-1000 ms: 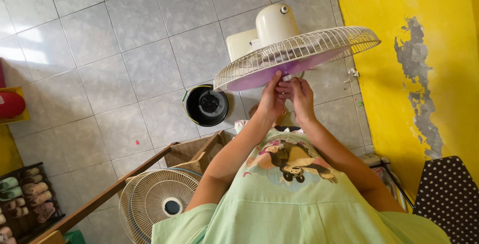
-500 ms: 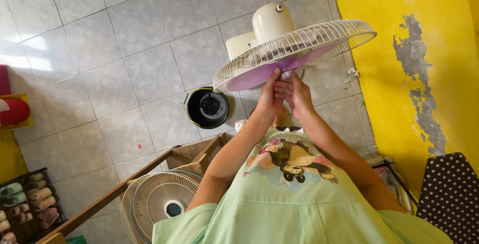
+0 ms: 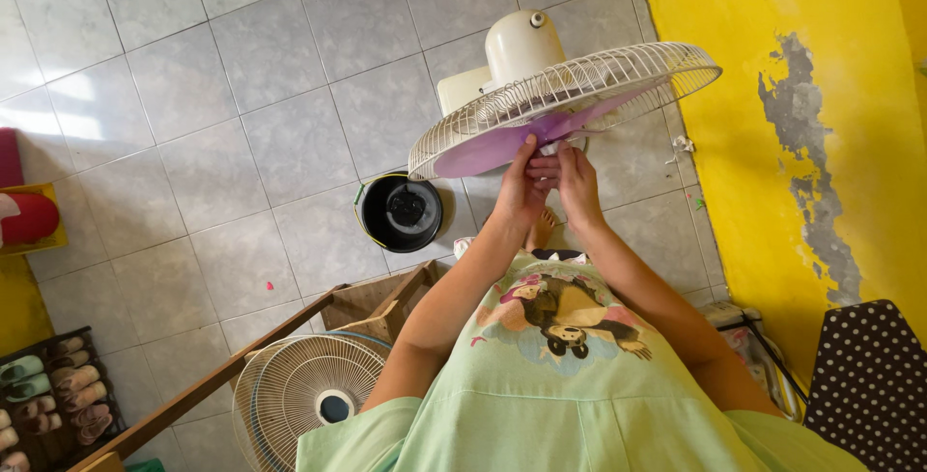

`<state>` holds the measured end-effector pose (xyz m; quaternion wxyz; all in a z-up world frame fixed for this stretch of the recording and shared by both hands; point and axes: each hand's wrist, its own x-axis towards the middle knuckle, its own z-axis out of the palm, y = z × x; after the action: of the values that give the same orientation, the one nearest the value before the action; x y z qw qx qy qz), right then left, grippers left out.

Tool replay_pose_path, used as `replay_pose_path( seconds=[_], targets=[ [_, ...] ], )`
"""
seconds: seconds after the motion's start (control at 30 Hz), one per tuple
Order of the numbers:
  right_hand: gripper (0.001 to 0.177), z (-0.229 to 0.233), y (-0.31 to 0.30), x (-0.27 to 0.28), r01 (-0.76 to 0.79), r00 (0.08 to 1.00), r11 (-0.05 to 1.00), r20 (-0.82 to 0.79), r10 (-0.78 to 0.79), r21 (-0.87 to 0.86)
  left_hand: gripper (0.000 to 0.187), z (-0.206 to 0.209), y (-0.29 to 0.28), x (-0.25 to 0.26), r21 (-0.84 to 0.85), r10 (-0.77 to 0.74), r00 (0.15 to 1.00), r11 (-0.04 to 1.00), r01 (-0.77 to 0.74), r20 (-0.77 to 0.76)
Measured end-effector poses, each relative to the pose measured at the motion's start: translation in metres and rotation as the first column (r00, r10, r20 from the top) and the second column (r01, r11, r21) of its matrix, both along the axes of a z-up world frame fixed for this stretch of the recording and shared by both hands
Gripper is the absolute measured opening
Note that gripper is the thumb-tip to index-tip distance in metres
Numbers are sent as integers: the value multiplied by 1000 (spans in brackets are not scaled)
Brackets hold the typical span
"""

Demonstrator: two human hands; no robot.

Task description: The person assembles a standing electric fan by attaching the front grille, inserting the purple fan blade, securing it with a nut, and then attaching the rear grille. The person then plugs the fan into a wall socket.

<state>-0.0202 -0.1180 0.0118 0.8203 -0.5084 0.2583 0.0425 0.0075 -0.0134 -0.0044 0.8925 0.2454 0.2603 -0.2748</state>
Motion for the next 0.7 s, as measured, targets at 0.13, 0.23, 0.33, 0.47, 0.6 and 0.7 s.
replay_pose_path(
  seconds=[0.13,0.23,0.33,0.47,0.6,0.7],
  targets=[
    [36,2,7,-3,70,970,973,243,-16,-219,27,0,-2,2,25,14,1000,1000,-14,15],
    [32,-2,7,-1,49,981,973,195,-4,-227,29,1,-1,4,-76,17,997,997,-11,76],
    [31,-9,1,-1,28,992,966,130,6,-255,32,1,0,4,46,-44,998,998,42,50],
    [32,-14,-5,2,12,994,984,111,8,-176,35,1,0,9,51,-62,991,997,56,121],
    [41,-13,-2,5,56,963,963,268,18,-264,34,4,0,12,49,-35,993,998,29,114],
    [33,-10,-5,7,18,991,994,131,-4,-106,39,10,0,11,49,-59,990,997,53,131]
  ],
)
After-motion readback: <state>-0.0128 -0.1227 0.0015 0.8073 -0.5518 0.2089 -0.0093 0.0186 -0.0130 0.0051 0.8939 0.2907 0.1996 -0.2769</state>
